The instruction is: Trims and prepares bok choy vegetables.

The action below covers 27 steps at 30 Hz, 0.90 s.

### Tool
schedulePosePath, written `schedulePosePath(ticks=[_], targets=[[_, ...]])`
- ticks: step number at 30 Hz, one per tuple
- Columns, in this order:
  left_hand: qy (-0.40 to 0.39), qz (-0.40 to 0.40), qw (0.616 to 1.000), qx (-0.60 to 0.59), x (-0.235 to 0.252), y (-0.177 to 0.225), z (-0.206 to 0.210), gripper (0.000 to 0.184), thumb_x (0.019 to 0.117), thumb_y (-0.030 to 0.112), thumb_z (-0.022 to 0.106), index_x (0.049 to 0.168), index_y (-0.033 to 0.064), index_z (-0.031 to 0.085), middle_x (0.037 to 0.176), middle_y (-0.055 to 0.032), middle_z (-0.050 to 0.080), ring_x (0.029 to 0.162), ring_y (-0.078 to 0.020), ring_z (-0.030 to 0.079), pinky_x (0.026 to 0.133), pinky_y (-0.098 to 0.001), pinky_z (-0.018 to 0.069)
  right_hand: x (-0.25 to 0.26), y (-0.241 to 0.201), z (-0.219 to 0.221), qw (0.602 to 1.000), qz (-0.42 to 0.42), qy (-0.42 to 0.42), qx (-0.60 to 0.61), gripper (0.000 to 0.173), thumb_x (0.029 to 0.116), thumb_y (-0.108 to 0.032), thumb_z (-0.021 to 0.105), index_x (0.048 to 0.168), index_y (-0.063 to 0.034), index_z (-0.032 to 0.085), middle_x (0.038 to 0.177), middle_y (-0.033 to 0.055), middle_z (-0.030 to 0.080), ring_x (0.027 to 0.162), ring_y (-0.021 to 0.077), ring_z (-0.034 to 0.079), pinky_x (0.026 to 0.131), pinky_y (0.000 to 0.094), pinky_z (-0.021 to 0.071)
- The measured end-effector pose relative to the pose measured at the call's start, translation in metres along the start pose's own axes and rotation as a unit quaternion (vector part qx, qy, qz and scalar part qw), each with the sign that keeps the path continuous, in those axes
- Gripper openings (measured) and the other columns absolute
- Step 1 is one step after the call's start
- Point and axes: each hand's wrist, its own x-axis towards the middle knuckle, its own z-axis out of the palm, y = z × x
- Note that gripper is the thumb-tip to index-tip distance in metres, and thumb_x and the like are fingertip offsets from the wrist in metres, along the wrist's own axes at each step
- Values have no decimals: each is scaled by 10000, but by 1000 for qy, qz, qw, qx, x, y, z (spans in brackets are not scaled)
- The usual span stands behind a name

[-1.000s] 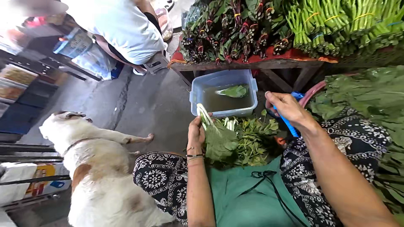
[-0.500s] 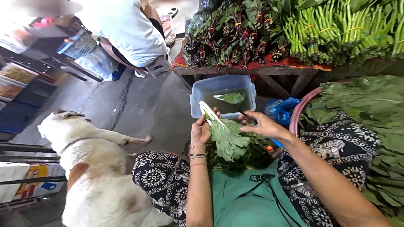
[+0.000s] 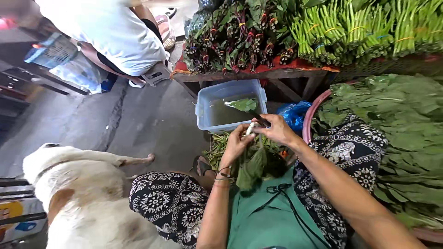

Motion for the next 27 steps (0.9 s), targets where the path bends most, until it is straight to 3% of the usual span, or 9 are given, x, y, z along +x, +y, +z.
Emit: schedulePosePath(ticks=[3,5,9,11,14,17,21,24,27], targets=[[-31,-45,998,18,1,4,-17,269,1038,88,565,1288,11,631,994,-91,732,791,-140,714,760,-315,616,1,7,-9,992,-85,-13,-95,147,873,-66,754,1013,-23,765,948,131,697,841,299,689,732,556,556],[-26,-101,988,-110,-1,6,-29,245,1054,34,467,1252,-24,599,935,-115,732,727,-158,709,696,-301,611,4,13,-17,989,-86,-32,-119,149,880,-54,737,1024,-34,770,969,129,700,850,306,691,737,569,557],[56,-168,900,-400,-3,-9,-45,305,1102,110,333,1336,46,518,1010,-163,723,858,-283,737,787,-440,623,10,11,-33,992,30,-80,-91,379,914,-280,797,1214,-60,723,1105,153,695,1003,309,667,907,552,531],[51,-152,858,-488,-3,-18,-47,321,1089,124,340,1352,92,520,1067,-162,716,932,-296,725,845,-456,605,10,11,-32,994,56,-63,-67,359,949,-272,758,1229,-53,708,1123,168,680,1008,321,659,900,561,528],[34,-130,828,-545,-3,-22,-44,319,1080,137,390,1352,93,550,1085,-175,726,953,-295,737,843,-430,618,9,7,-28,993,96,-66,37,130,993,-117,673,1073,-23,711,937,127,700,810,238,659,765,470,552],[29,-119,810,-573,2,-23,-42,345,1085,172,399,1396,102,531,1112,-176,711,981,-304,724,867,-444,605,7,7,-20,983,100,-117,102,78,970,-58,659,1012,-14,707,832,59,700,697,125,616,686,334,524],[49,-109,779,-616,5,-25,-45,353,1094,181,372,1367,64,563,1120,-209,712,1007,-335,727,888,-448,607,6,6,-16,983,62,-141,103,88,959,-86,671,996,-21,716,833,30,694,731,77,625,719,292,531],[100,-105,750,-645,6,-31,-52,350,1096,177,345,1292,37,599,1098,-194,716,1003,-328,724,901,-444,600,4,5,-24,979,-18,-173,104,238,889,-215,740,1060,-50,725,984,21,710,848,49,628,794,273,527],[176,-117,738,-641,6,-37,-61,329,1099,191,320,1211,35,586,1051,-168,719,966,-300,729,869,-417,609,1,6,-26,965,-82,-235,79,677,729,-447,863,1242,-52,668,1136,41,634,902,50,542,774,234,461]])
